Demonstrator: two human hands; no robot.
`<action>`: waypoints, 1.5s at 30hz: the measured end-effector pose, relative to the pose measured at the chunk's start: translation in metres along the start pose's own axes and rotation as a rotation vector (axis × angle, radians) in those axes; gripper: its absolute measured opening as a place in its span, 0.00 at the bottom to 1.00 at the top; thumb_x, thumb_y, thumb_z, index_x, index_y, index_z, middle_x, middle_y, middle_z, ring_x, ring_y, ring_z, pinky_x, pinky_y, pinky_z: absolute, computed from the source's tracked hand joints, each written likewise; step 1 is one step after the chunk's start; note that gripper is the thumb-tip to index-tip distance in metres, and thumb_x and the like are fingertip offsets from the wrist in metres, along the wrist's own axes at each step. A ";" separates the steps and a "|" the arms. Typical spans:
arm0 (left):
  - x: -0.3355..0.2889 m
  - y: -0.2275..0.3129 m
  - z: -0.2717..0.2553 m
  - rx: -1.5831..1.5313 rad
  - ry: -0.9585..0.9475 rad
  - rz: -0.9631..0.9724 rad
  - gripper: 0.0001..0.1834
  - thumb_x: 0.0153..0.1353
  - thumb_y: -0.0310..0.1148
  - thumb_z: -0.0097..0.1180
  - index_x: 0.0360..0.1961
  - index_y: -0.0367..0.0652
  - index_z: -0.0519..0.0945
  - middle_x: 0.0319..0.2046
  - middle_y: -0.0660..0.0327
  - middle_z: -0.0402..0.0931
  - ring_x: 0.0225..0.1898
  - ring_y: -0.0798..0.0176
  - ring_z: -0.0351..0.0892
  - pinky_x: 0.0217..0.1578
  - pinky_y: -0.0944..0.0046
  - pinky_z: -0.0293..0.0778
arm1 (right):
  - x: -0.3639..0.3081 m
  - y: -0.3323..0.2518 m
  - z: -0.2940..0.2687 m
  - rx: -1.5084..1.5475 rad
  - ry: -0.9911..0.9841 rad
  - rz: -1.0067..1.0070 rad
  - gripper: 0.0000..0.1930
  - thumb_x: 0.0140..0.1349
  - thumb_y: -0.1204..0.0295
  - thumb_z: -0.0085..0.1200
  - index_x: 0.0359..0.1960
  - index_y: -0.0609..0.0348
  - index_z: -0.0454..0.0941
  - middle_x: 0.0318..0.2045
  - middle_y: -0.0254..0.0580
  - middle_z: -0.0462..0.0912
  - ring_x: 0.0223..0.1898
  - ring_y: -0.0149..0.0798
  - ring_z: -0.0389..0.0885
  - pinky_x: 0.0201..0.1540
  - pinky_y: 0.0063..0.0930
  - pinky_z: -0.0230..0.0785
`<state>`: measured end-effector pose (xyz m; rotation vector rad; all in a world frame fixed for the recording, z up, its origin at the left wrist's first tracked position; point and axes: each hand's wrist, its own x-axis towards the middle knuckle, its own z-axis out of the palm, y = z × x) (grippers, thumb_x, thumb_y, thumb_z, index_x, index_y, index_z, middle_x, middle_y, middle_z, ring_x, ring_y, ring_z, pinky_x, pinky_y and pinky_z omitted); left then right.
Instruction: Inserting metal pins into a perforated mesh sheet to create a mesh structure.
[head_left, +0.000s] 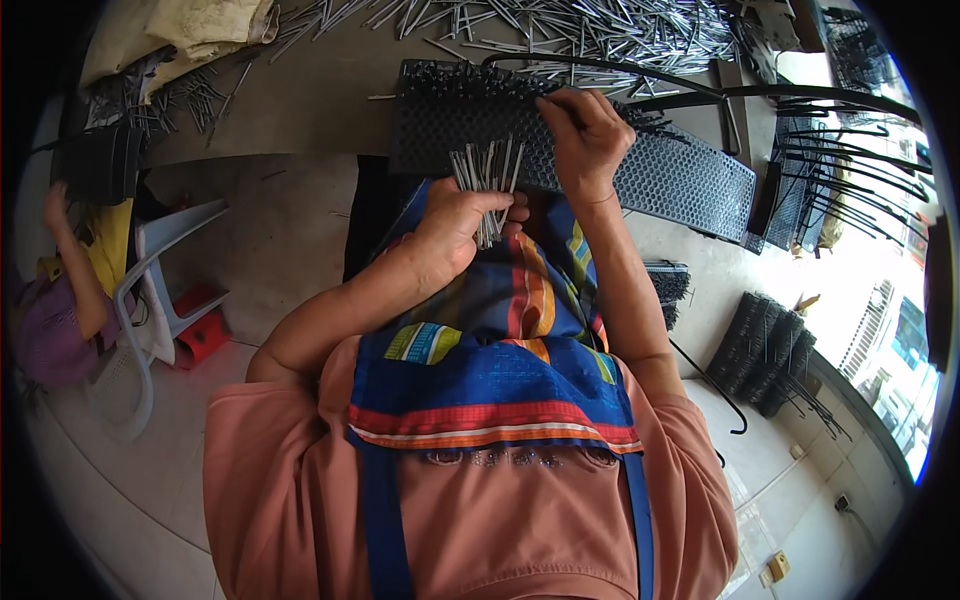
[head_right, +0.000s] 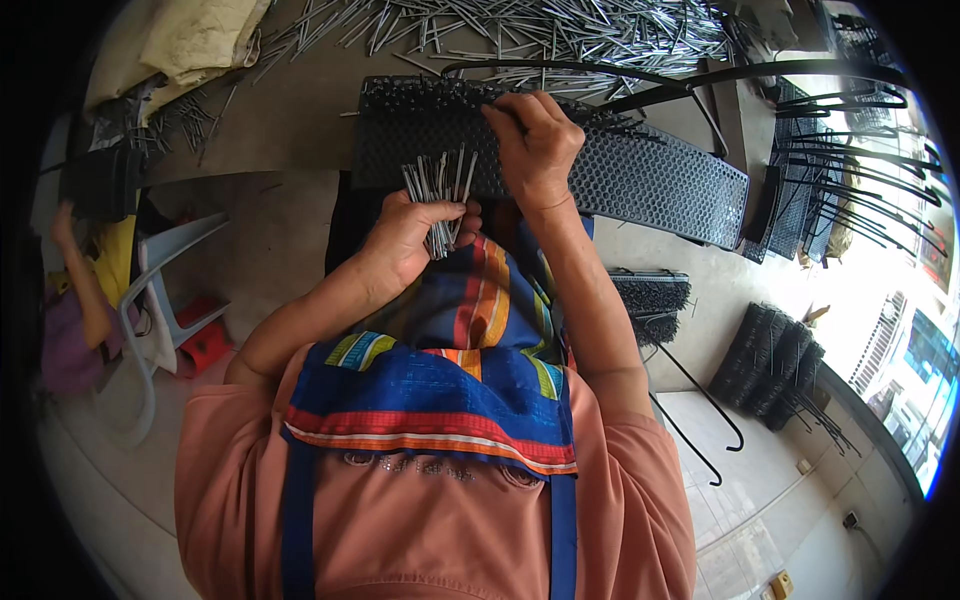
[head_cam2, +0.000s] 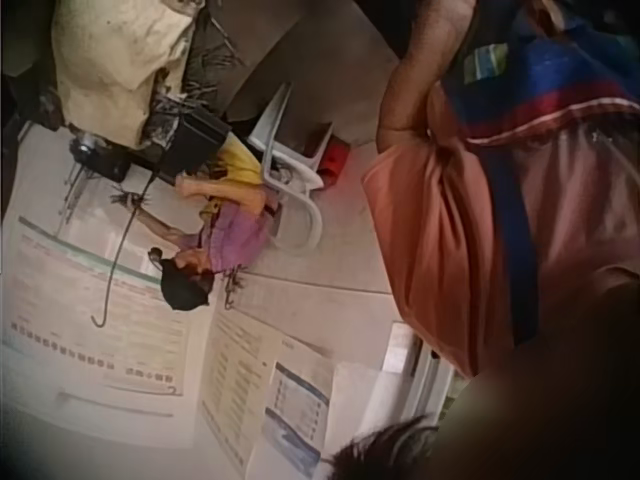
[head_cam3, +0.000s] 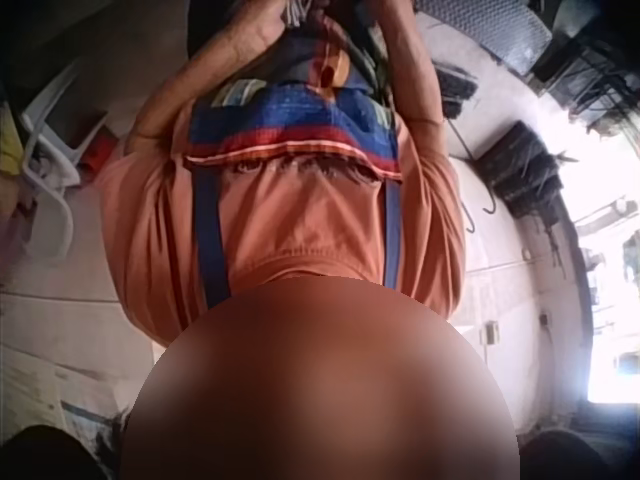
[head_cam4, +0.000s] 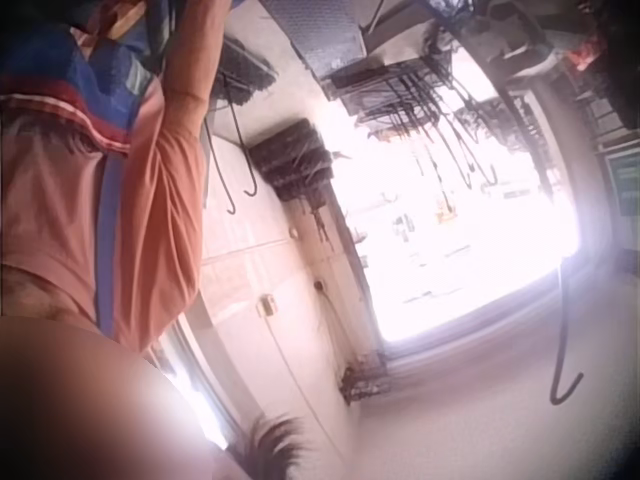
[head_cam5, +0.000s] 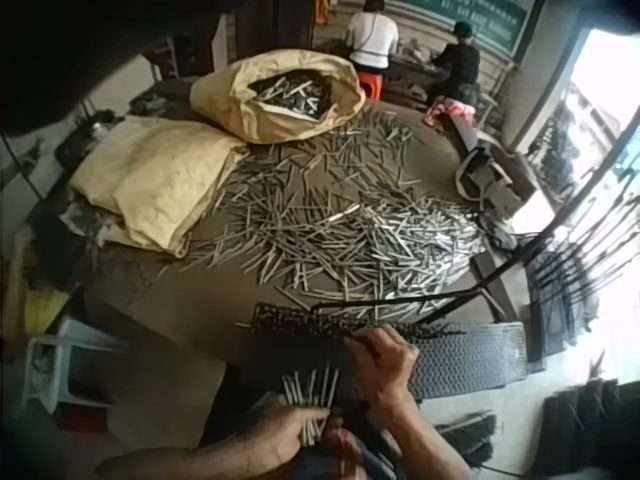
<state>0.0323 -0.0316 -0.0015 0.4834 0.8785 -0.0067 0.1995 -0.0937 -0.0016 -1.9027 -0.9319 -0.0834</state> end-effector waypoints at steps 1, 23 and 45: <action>0.000 0.000 -0.001 -0.005 -0.002 0.002 0.10 0.57 0.18 0.57 0.41 0.32 0.80 0.34 0.51 0.83 0.32 0.57 0.85 0.33 0.59 0.83 | 0.001 0.003 0.000 0.000 0.001 0.001 0.07 0.48 0.80 0.68 0.30 0.61 0.85 0.20 0.37 0.79 0.21 0.27 0.77 0.26 0.20 0.67; -0.006 0.000 -0.002 0.033 0.014 0.063 0.11 0.61 0.22 0.55 0.45 0.32 0.81 0.35 0.51 0.84 0.35 0.58 0.86 0.36 0.58 0.84 | -0.038 0.000 -0.030 0.666 -0.280 0.873 0.03 0.58 0.75 0.63 0.29 0.60 0.83 0.20 0.27 0.78 0.16 0.17 0.64 0.20 0.14 0.51; -0.006 -0.008 -0.014 0.046 -0.002 0.064 0.08 0.58 0.18 0.56 0.39 0.33 0.81 0.33 0.51 0.84 0.31 0.58 0.85 0.30 0.63 0.81 | -0.020 0.021 -0.009 -0.072 0.066 0.142 0.06 0.49 0.81 0.66 0.30 0.63 0.83 0.25 0.33 0.81 0.26 0.23 0.76 0.29 0.17 0.67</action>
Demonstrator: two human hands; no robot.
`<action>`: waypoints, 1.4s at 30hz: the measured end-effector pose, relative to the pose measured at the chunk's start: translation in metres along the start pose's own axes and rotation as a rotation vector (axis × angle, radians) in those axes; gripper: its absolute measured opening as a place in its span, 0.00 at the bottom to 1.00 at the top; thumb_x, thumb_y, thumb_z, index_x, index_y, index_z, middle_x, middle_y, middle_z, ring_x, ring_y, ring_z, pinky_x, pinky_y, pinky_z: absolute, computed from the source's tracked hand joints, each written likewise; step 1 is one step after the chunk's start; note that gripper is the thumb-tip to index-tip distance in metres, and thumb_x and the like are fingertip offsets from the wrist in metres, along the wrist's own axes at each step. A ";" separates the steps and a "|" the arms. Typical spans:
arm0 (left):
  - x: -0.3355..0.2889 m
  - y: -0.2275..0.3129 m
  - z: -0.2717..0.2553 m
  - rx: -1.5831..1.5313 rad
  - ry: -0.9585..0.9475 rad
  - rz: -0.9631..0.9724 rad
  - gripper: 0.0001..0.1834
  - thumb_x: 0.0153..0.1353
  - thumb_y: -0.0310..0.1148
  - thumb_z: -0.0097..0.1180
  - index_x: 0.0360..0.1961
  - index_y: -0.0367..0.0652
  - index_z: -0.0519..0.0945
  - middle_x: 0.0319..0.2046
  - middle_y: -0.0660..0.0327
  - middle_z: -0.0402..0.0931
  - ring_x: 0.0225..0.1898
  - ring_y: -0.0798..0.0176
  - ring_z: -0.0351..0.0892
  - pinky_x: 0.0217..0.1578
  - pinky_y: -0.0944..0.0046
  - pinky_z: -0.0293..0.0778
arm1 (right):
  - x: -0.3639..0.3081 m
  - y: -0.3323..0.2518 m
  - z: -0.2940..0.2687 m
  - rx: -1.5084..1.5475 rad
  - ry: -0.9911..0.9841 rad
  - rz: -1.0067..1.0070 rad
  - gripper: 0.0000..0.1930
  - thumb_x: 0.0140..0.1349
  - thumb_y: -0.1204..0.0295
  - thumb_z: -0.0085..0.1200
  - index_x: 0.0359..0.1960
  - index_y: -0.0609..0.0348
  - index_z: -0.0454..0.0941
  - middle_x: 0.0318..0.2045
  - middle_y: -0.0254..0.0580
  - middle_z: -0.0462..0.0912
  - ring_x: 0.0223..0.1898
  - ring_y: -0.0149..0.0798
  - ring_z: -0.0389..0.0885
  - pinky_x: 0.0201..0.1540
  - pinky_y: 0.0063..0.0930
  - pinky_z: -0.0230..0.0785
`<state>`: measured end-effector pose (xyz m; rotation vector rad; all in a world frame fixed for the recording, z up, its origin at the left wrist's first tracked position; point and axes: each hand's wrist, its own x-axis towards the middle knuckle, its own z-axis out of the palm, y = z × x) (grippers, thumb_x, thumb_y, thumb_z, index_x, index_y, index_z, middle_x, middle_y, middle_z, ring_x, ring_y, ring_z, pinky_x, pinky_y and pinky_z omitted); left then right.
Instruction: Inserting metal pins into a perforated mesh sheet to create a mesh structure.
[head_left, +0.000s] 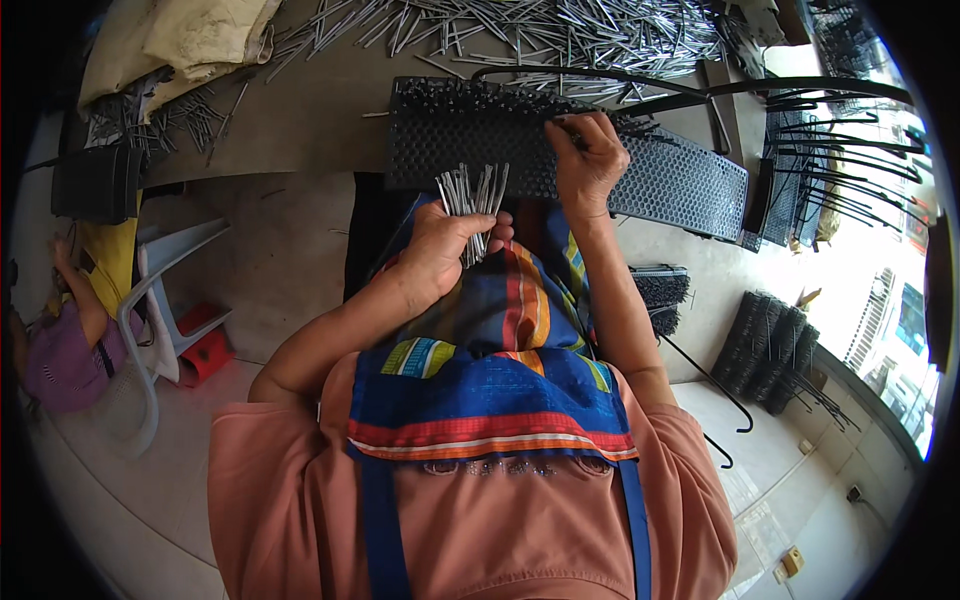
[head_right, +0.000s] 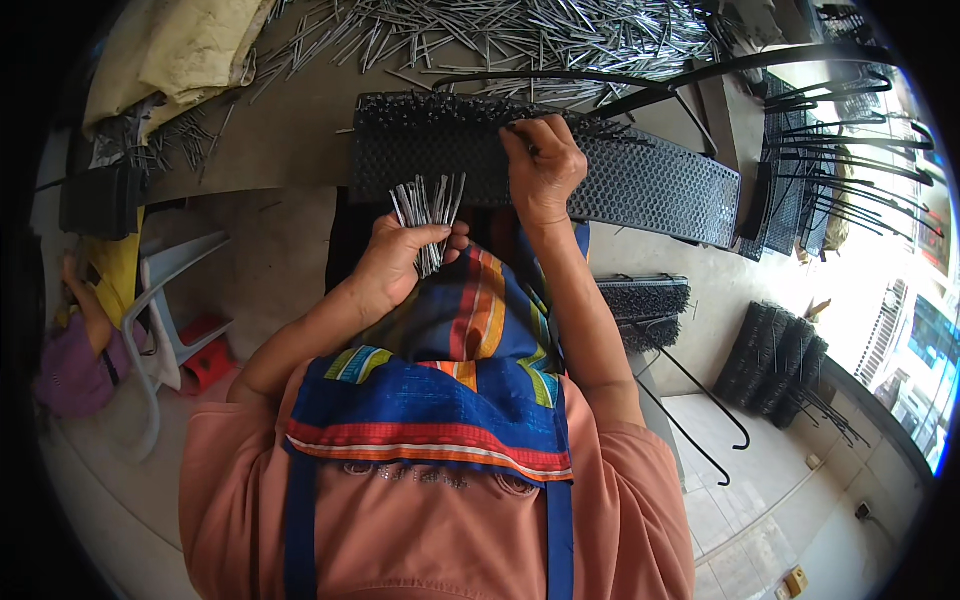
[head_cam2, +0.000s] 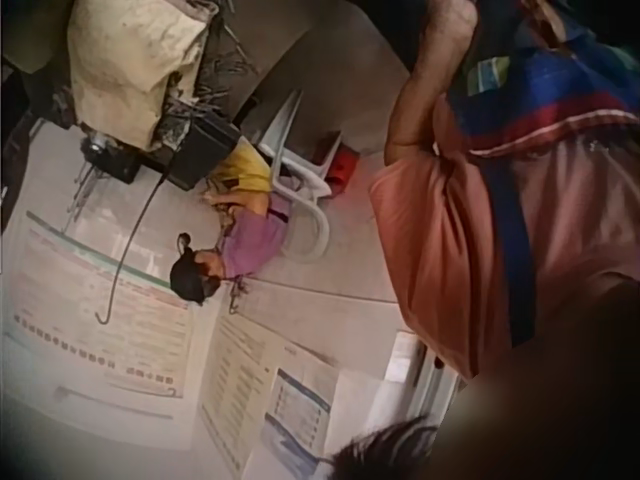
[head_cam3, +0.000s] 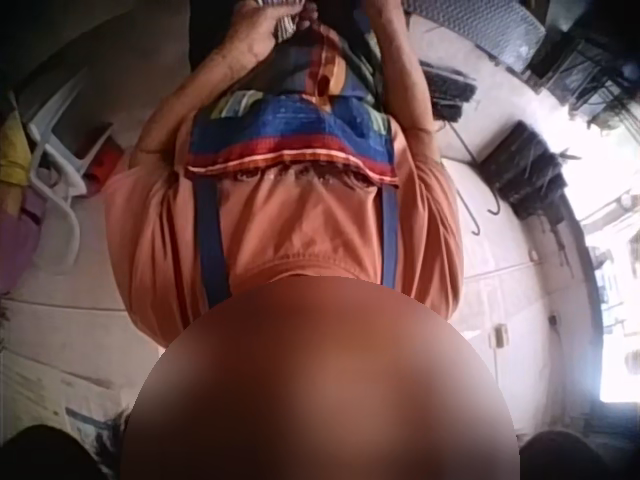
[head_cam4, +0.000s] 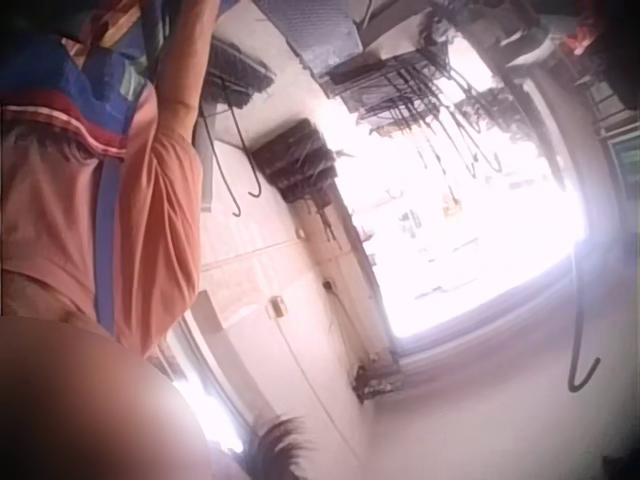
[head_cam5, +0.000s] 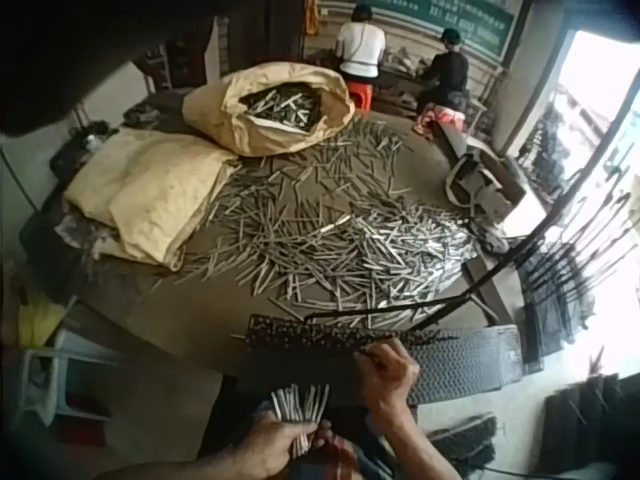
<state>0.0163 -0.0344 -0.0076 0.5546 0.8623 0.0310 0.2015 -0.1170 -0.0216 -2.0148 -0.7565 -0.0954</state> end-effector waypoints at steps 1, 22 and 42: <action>0.000 0.000 -0.001 0.001 -0.012 -0.005 0.09 0.58 0.18 0.55 0.40 0.33 0.81 0.34 0.51 0.84 0.32 0.59 0.85 0.32 0.62 0.81 | 0.000 -0.001 0.002 0.002 -0.003 -0.001 0.06 0.49 0.81 0.66 0.30 0.63 0.83 0.25 0.33 0.81 0.26 0.23 0.76 0.29 0.17 0.67; 0.004 0.010 0.009 -0.085 -0.007 -0.052 0.07 0.58 0.19 0.56 0.38 0.33 0.80 0.32 0.52 0.83 0.30 0.59 0.84 0.29 0.61 0.80 | 0.022 -0.012 -0.006 -0.259 -0.187 -0.269 0.06 0.55 0.77 0.63 0.36 0.59 0.85 0.26 0.43 0.82 0.25 0.39 0.82 0.30 0.27 0.72; -0.007 0.016 -0.008 -0.078 0.068 0.037 0.07 0.61 0.22 0.55 0.39 0.34 0.82 0.34 0.53 0.84 0.33 0.58 0.85 0.31 0.61 0.82 | -0.001 -0.045 0.018 0.597 0.050 0.286 0.04 0.56 0.84 0.61 0.33 0.63 0.83 0.24 0.31 0.80 0.21 0.19 0.72 0.23 0.14 0.60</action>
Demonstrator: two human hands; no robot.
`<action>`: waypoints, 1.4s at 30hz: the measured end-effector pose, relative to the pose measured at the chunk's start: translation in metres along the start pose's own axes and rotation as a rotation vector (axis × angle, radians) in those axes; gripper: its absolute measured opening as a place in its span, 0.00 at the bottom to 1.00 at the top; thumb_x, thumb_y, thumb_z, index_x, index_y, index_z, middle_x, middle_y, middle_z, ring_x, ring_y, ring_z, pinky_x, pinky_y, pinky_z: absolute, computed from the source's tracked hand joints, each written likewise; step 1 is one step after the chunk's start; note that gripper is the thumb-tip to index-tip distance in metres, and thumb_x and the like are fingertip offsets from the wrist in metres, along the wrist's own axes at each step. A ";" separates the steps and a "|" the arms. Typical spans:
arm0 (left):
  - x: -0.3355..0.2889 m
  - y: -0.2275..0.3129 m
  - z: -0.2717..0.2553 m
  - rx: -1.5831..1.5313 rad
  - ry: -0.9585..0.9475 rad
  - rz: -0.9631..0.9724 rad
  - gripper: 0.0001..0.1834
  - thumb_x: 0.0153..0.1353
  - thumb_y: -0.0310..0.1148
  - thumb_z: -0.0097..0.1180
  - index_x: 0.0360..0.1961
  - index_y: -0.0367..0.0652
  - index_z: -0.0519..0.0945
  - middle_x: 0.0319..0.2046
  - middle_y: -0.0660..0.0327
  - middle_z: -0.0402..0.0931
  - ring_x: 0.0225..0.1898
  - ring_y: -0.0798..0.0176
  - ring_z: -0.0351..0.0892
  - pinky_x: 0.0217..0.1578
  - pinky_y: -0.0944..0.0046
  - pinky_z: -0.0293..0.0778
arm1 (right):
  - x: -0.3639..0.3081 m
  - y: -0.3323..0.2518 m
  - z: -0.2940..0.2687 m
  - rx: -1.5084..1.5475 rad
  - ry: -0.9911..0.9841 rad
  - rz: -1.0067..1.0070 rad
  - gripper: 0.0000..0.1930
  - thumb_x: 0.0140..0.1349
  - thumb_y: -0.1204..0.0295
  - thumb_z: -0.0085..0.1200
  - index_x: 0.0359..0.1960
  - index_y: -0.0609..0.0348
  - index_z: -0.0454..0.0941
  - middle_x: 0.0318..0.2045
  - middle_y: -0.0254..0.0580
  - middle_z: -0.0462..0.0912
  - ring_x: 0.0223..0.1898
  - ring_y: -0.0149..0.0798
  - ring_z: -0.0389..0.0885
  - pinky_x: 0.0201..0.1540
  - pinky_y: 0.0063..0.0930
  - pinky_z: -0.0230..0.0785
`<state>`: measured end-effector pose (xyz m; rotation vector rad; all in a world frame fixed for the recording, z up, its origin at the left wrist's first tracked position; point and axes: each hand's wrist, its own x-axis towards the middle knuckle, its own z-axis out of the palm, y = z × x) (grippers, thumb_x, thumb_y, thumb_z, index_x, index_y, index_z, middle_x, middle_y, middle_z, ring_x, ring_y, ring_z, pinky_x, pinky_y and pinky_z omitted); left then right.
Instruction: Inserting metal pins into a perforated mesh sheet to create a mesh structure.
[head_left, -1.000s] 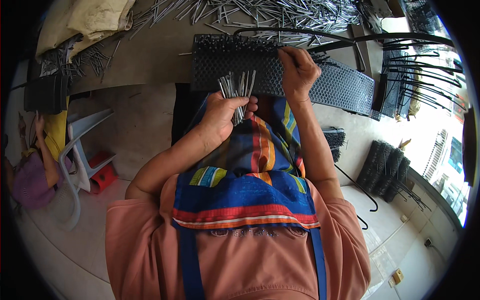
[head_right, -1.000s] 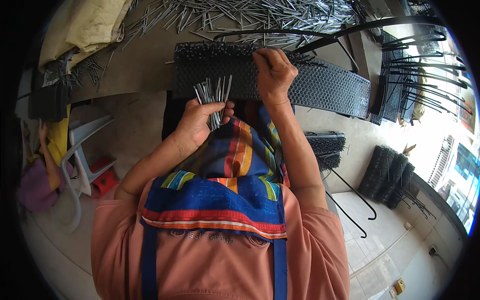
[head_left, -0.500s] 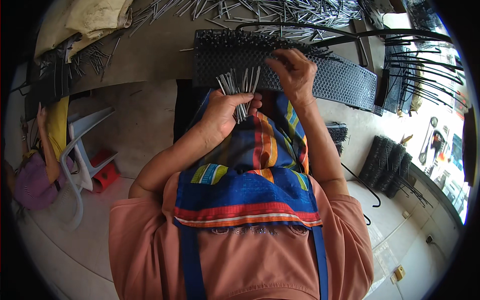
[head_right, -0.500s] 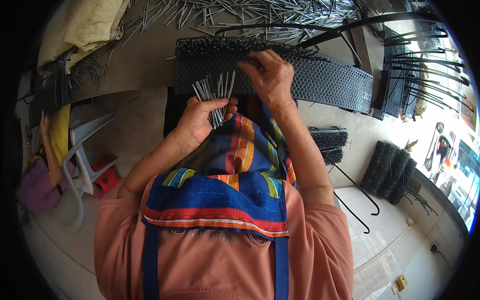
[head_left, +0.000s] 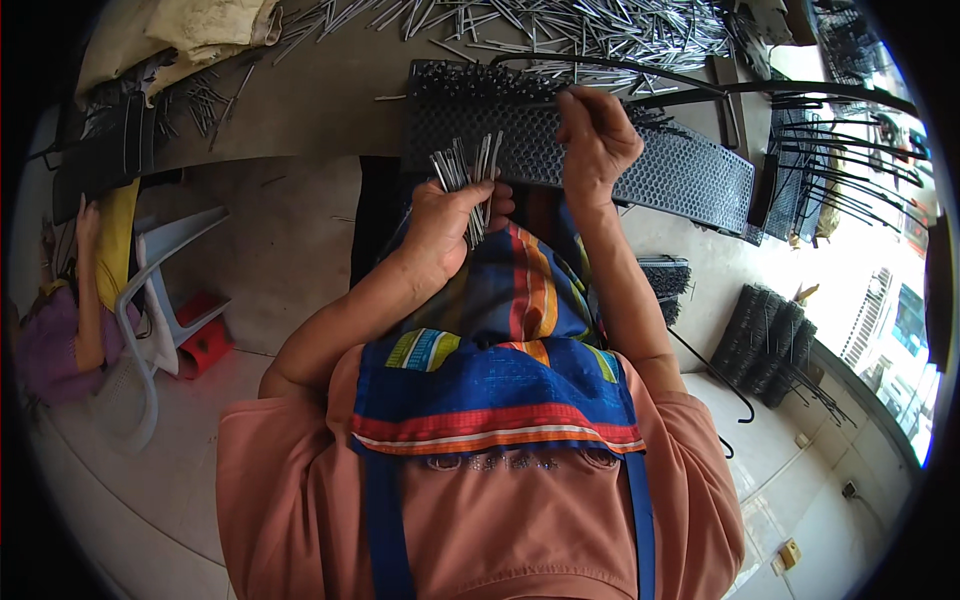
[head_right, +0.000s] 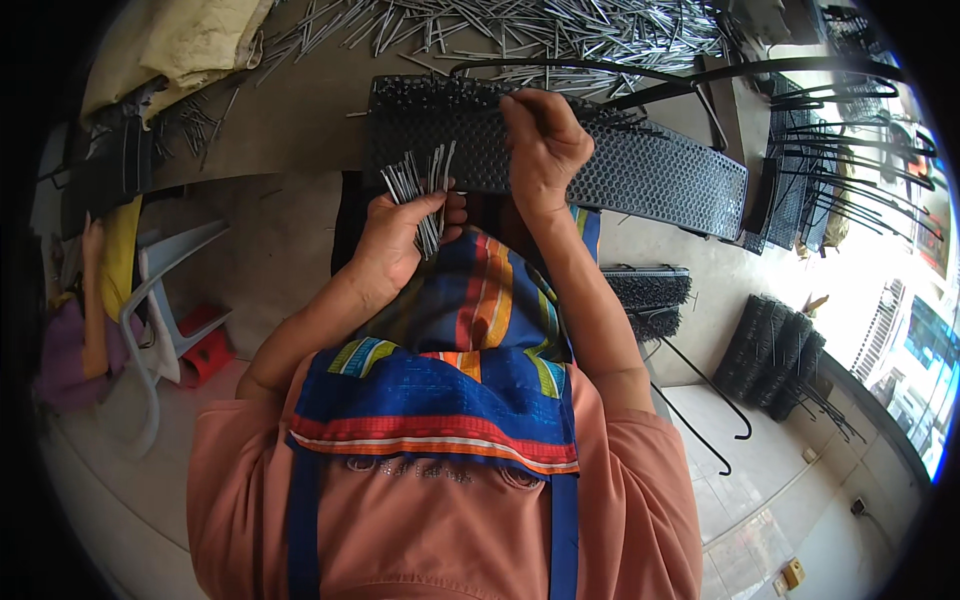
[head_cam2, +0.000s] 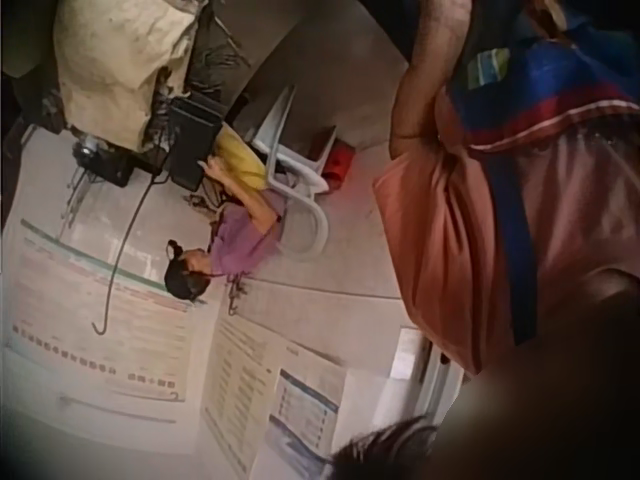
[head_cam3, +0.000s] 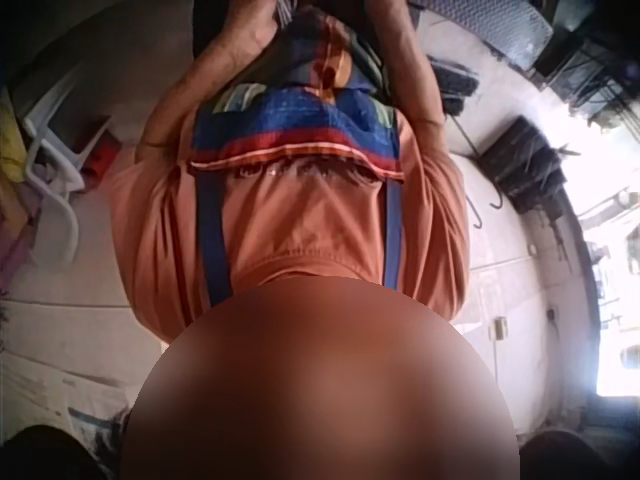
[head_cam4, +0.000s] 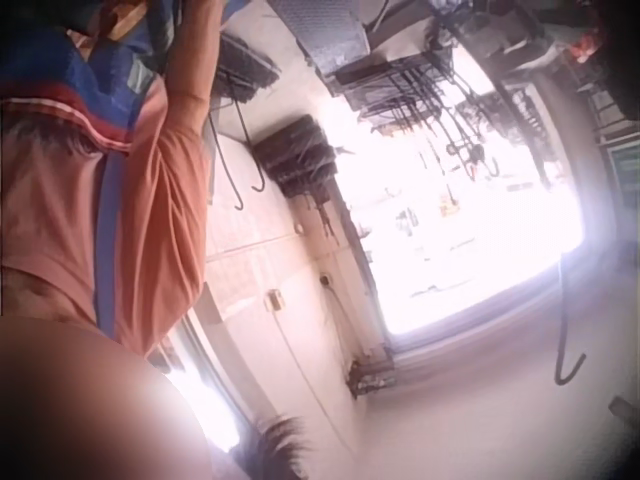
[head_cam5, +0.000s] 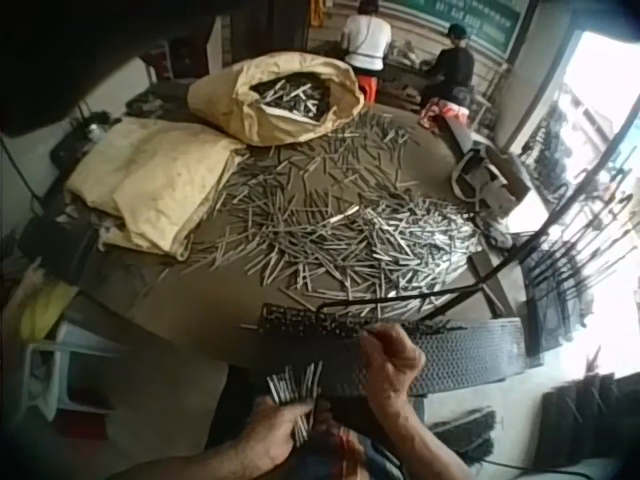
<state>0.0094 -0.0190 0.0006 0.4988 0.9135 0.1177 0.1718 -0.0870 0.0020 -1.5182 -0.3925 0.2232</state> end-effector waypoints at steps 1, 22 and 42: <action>0.002 0.000 -0.002 0.013 -0.019 -0.010 0.09 0.62 0.23 0.54 0.43 0.37 0.81 0.35 0.53 0.83 0.35 0.58 0.85 0.33 0.61 0.82 | 0.004 0.005 0.003 0.001 -0.006 0.000 0.04 0.56 0.84 0.61 0.33 0.63 0.83 0.24 0.31 0.80 0.21 0.19 0.72 0.23 0.14 0.60; -0.002 0.009 0.010 -0.069 -0.110 -0.040 0.06 0.62 0.23 0.56 0.40 0.35 0.81 0.33 0.53 0.84 0.30 0.58 0.86 0.28 0.61 0.83 | -0.012 0.001 -0.014 0.141 -0.478 0.696 0.03 0.55 0.78 0.62 0.28 0.60 0.80 0.18 0.29 0.77 0.16 0.20 0.67 0.18 0.15 0.54; 0.000 -0.005 0.007 0.001 0.045 0.144 0.07 0.62 0.24 0.55 0.39 0.35 0.81 0.30 0.55 0.84 0.31 0.59 0.86 0.29 0.64 0.81 | -0.001 -0.010 -0.026 0.020 -0.275 0.487 0.04 0.58 0.78 0.61 0.34 0.63 0.81 0.22 0.35 0.81 0.20 0.26 0.78 0.25 0.17 0.70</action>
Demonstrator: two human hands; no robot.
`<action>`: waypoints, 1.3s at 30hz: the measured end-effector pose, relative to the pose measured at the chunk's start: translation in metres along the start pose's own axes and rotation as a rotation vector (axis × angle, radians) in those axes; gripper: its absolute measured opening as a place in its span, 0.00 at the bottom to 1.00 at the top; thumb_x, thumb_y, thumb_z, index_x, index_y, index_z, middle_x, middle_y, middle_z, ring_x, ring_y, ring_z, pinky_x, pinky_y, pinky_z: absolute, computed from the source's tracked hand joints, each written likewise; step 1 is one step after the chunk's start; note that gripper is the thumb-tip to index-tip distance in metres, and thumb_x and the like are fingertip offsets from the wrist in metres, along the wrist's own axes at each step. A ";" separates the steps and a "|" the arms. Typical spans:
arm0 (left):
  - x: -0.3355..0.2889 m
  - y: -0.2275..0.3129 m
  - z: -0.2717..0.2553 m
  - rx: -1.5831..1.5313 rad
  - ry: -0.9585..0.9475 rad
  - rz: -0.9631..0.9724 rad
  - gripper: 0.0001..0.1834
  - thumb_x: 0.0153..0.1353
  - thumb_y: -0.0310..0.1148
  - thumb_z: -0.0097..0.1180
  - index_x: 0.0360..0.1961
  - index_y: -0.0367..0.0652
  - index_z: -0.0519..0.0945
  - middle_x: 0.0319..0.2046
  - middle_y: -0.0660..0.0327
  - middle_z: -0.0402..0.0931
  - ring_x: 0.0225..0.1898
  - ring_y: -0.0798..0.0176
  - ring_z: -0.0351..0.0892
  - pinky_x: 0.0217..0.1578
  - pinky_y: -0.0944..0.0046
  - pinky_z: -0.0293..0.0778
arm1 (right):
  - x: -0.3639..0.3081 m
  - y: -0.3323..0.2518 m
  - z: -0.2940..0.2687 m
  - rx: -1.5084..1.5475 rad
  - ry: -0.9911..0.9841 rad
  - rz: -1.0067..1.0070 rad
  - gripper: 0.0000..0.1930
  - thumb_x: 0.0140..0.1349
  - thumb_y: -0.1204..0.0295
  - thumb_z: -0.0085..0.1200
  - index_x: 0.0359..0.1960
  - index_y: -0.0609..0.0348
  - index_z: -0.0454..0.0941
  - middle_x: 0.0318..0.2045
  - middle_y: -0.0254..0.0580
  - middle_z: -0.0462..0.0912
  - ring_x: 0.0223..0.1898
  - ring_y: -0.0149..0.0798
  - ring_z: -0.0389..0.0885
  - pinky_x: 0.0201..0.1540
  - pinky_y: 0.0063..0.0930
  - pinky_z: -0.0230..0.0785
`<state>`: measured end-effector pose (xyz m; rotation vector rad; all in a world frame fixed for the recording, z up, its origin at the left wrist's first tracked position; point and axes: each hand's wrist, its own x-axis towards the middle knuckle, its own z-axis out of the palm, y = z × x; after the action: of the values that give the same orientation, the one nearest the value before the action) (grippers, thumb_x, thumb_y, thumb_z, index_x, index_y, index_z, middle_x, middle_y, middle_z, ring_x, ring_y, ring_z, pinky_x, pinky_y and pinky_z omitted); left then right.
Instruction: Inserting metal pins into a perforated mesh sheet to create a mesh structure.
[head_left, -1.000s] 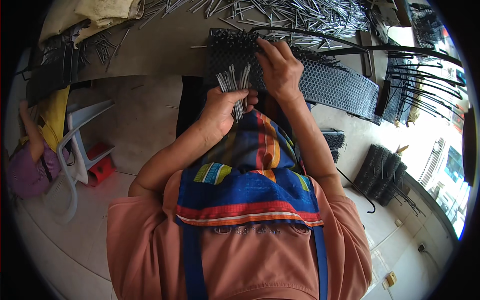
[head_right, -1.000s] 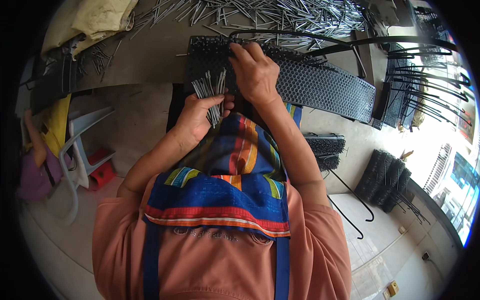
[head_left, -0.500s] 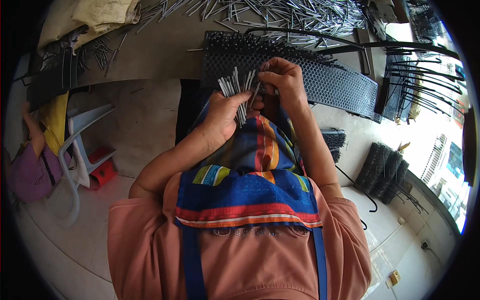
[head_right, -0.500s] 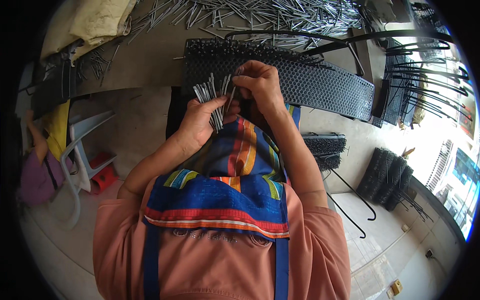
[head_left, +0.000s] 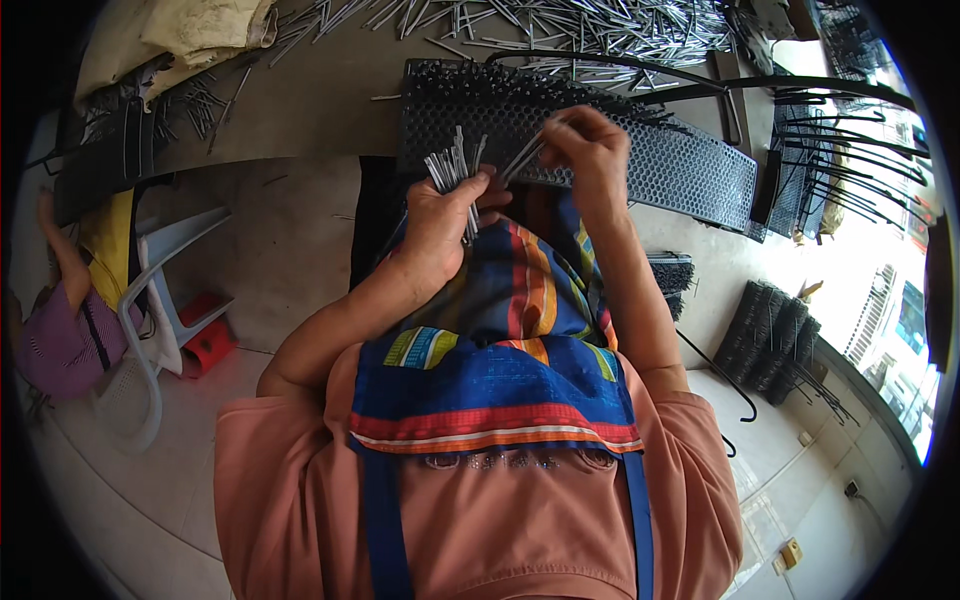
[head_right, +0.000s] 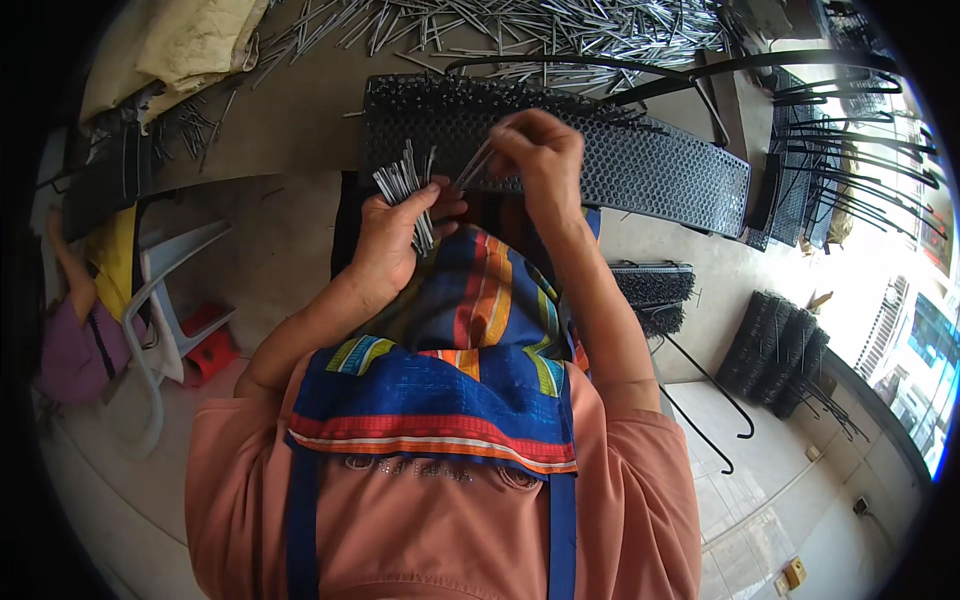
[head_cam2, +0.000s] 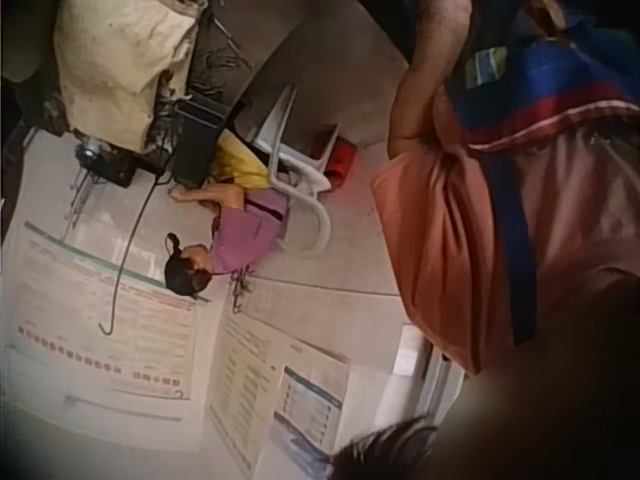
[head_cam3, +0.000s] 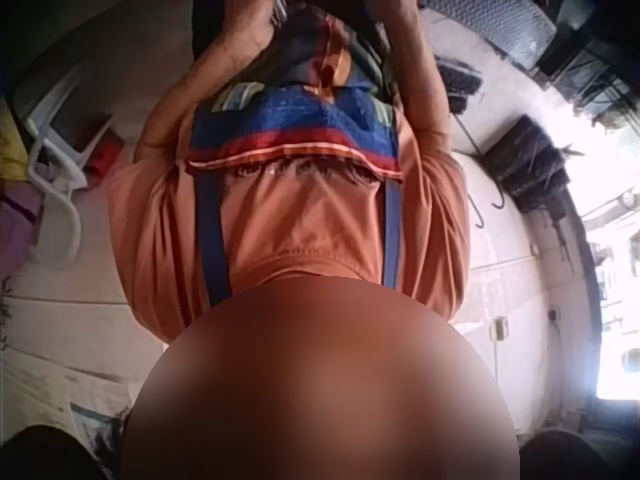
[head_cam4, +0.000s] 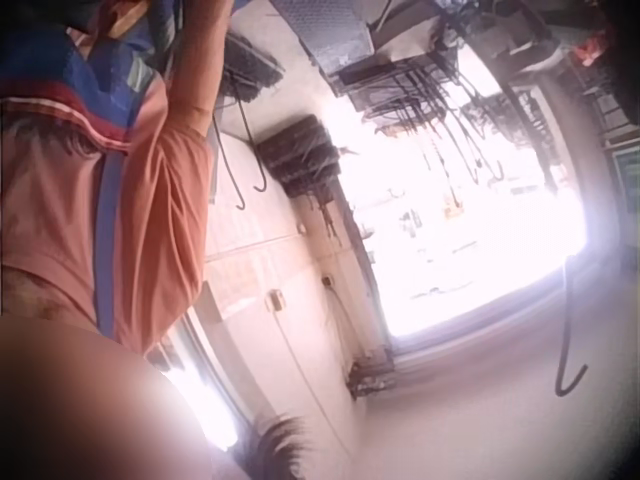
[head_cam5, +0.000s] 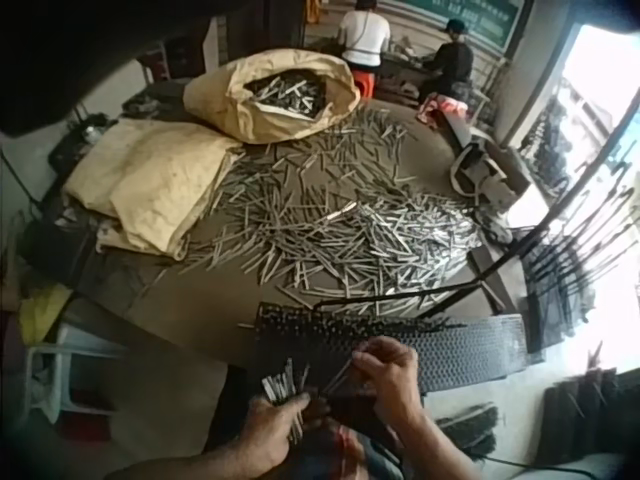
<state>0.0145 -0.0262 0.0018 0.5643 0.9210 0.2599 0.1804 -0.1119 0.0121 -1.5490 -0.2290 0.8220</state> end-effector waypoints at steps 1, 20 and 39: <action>-0.001 0.002 -0.006 0.047 0.004 -0.115 0.08 0.63 0.25 0.54 0.42 0.35 0.80 0.34 0.54 0.83 0.32 0.59 0.86 0.33 0.62 0.81 | 0.002 -0.001 0.000 -0.001 -0.006 -0.001 0.04 0.58 0.78 0.61 0.34 0.63 0.81 0.22 0.35 0.81 0.20 0.26 0.78 0.25 0.17 0.70; 0.001 -0.004 -0.007 0.083 -0.088 -0.132 0.05 0.61 0.23 0.56 0.39 0.39 0.80 0.31 0.55 0.84 0.29 0.61 0.85 0.27 0.64 0.80 | 0.021 0.005 0.020 -0.696 0.165 -0.682 0.05 0.51 0.83 0.63 0.31 0.64 0.84 0.23 0.36 0.80 0.24 0.25 0.76 0.28 0.19 0.67; 0.000 -0.007 -0.012 0.125 -0.117 -0.192 0.12 0.62 0.20 0.51 0.47 0.33 0.78 0.34 0.54 0.83 0.32 0.60 0.84 0.34 0.62 0.81 | 0.010 0.004 -0.008 -0.029 0.260 -0.419 0.02 0.59 0.78 0.61 0.32 0.62 0.84 0.20 0.27 0.77 0.19 0.18 0.66 0.22 0.14 0.54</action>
<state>0.0045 -0.0279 -0.0081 0.5953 0.8751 -0.0040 0.1917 -0.1129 0.0045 -1.5448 -0.3606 0.2873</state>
